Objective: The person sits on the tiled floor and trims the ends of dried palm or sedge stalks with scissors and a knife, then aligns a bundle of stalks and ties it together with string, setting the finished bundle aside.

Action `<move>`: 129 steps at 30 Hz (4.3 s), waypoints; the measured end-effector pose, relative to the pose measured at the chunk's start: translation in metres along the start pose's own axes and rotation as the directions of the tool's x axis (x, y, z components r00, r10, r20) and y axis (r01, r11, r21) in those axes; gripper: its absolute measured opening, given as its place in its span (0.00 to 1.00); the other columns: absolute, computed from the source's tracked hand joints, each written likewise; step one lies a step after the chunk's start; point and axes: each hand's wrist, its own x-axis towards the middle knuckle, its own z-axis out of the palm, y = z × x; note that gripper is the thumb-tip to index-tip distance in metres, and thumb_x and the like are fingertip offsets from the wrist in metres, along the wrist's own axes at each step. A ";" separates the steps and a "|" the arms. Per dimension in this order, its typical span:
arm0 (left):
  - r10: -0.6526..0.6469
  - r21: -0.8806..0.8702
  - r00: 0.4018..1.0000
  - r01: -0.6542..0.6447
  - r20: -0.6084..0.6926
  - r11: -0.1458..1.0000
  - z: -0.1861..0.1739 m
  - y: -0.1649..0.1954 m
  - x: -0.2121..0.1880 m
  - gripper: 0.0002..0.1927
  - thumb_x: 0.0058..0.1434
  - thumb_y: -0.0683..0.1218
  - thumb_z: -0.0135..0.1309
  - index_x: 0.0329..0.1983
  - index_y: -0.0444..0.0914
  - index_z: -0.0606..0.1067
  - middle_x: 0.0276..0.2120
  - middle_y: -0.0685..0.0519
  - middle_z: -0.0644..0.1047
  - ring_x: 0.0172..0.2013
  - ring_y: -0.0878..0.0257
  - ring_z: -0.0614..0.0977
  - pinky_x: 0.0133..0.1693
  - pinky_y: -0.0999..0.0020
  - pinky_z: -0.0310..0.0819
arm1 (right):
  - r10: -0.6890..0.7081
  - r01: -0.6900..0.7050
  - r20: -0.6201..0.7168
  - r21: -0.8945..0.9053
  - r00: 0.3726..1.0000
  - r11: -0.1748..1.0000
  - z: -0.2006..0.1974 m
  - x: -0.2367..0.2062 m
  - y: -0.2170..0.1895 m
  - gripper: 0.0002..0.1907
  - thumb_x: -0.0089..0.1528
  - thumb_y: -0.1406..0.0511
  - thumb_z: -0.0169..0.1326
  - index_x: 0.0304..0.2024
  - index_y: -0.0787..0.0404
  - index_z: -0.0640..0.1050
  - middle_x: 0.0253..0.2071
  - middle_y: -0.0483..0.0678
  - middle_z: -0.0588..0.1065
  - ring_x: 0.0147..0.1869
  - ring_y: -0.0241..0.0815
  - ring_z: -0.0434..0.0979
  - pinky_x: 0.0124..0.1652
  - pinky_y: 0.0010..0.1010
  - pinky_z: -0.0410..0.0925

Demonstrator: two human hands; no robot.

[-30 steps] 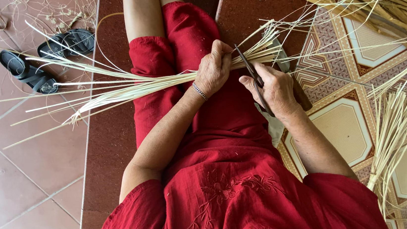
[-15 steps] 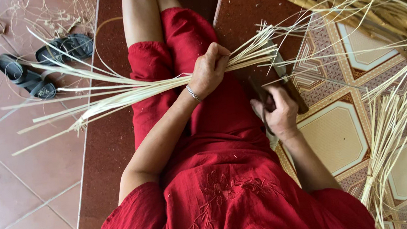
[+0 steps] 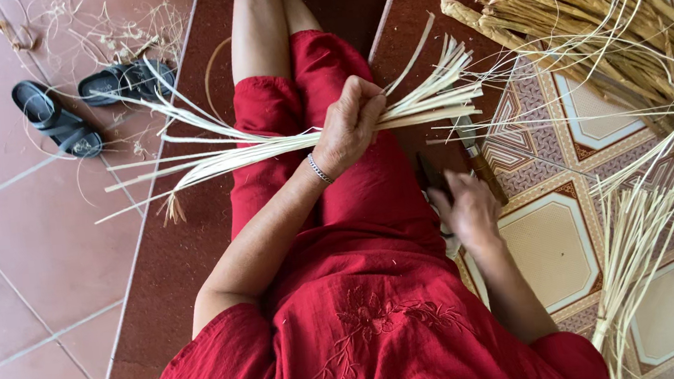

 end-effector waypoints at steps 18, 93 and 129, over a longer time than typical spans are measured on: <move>0.082 -0.189 0.991 -0.100 -0.103 0.977 0.003 -0.003 -0.011 0.05 0.73 0.40 0.52 0.42 0.36 0.69 0.32 0.49 0.80 0.35 0.65 0.85 0.37 0.68 0.82 | 0.176 0.148 -0.122 0.979 0.977 -0.141 -0.072 0.081 -0.131 0.06 0.70 0.65 0.58 0.47 0.59 0.77 0.38 0.42 0.74 0.37 0.34 0.70 0.38 0.29 0.68; 0.192 0.815 0.973 -0.211 0.125 0.540 -0.124 0.024 -0.059 0.70 0.28 0.64 0.77 0.74 0.42 0.54 0.64 0.44 0.70 0.69 0.45 0.63 0.64 0.27 0.32 | -0.060 0.156 -0.181 0.944 0.982 -0.291 -0.098 0.126 -0.076 0.07 0.74 0.64 0.63 0.43 0.58 0.79 0.35 0.44 0.72 0.34 0.33 0.68 0.38 0.27 0.68; -0.406 -0.377 0.898 0.321 -0.169 0.869 -0.200 0.030 -0.164 0.11 0.73 0.52 0.50 0.49 0.41 0.75 0.24 0.66 0.66 0.23 0.78 0.64 0.24 0.80 0.56 | -0.572 -0.077 -0.022 0.986 0.820 -0.150 -0.116 0.180 -0.216 0.40 0.66 0.39 0.58 0.70 0.56 0.70 0.62 0.51 0.75 0.59 0.45 0.78 0.58 0.39 0.75</move>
